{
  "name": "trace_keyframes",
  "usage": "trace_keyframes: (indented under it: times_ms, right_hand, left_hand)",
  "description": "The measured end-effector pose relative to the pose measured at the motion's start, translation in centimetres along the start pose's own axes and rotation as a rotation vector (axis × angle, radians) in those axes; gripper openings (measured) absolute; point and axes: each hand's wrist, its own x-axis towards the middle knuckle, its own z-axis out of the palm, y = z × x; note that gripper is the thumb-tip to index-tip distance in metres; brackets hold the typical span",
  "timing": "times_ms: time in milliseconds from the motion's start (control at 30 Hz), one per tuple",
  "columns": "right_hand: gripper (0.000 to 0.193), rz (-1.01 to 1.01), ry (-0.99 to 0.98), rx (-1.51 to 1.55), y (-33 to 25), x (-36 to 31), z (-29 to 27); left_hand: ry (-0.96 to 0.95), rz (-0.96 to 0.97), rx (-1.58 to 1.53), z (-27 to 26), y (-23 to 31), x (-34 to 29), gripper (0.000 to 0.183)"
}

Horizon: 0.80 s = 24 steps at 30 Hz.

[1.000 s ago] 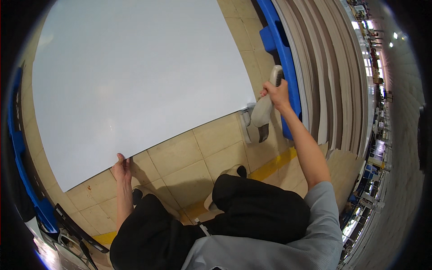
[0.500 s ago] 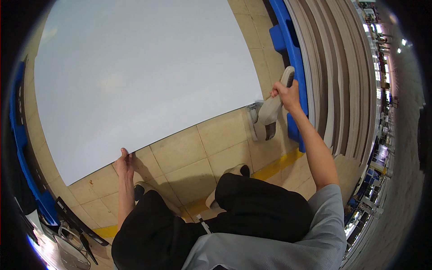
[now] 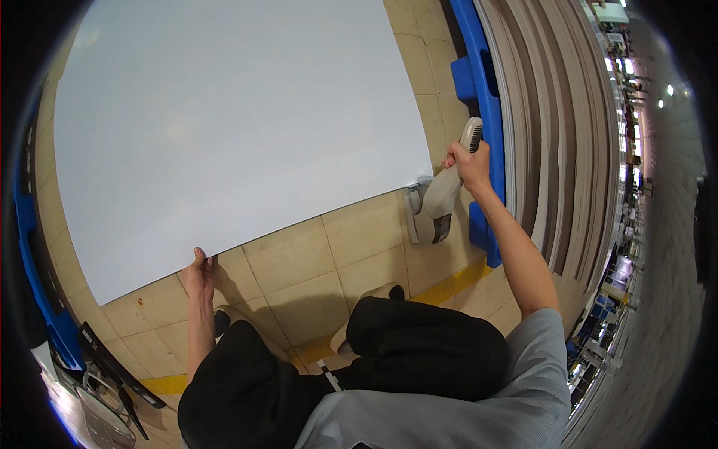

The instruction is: Picking large white material sheets from a stack and using an industrial stapler to join them on a pallet.

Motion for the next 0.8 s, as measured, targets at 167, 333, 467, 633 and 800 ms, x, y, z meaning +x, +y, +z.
trace_keyframes:
  times_ms: [167, 333, 467, 633, 800]
  right_hand:
    - [0.02, 0.14, -0.012, -0.249, 2.9, 4.7, 0.6]
    - [0.03, 0.259, 0.056, -0.662, 2.6, 3.9, 4.8]
    - [0.016, 0.243, -0.033, 0.126, 2.5, -1.1, -1.9]
    - [0.019, 0.311, -0.29, 0.013, 1.5, -4.3, 0.5]
    - [0.01, 0.235, -0.443, 0.343, 0.5, -7.8, 11.5]
  left_hand:
    - [-0.026, 0.012, -0.02, 2.3, -0.8, -0.1, 0.025]
    - [-0.012, 0.012, 0.063, -3.5, -1.3, 1.1, 0.021]
    - [-0.184, -0.161, 0.354, -1.8, 2.8, -3.7, 0.023]
    - [-0.1, 0.137, 0.983, -13.3, 11.2, -4.4, 0.028]
    - [0.2, 0.661, 1.259, -23.0, 23.4, 3.8, 0.038]
